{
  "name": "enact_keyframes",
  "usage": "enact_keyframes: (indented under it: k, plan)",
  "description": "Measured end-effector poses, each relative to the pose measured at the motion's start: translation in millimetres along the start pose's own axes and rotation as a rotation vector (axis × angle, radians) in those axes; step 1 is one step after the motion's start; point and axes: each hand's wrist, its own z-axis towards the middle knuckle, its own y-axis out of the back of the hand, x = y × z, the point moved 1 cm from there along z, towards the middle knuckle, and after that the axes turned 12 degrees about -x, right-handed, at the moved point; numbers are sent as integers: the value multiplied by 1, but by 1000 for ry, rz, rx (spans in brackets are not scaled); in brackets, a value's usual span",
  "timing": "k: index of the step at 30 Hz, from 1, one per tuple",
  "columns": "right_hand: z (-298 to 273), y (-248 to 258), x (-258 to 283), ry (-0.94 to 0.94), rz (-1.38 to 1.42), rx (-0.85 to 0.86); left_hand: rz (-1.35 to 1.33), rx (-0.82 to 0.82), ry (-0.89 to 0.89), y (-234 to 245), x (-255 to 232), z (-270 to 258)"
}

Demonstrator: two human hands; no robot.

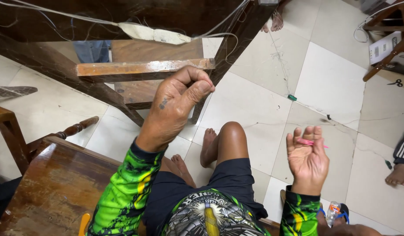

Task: Repairing or weaving a fishing net using a pink shuttle tool and white thread on a wooden frame.

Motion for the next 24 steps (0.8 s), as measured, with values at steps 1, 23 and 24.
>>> enact_keyframes:
  k: [1, 23, 24]
  plan:
    - [11, 4, -4, -37, 36, -34, 50, 7, -38, -3, 0, 0]
    - [-80, -129, 11, 1264, -1466, 693, 2, -30, 42, -2, 5, 0]
    - [-94, -149, 9, 1394, -1614, 852, 16, -21, 26, -2, 4, 1]
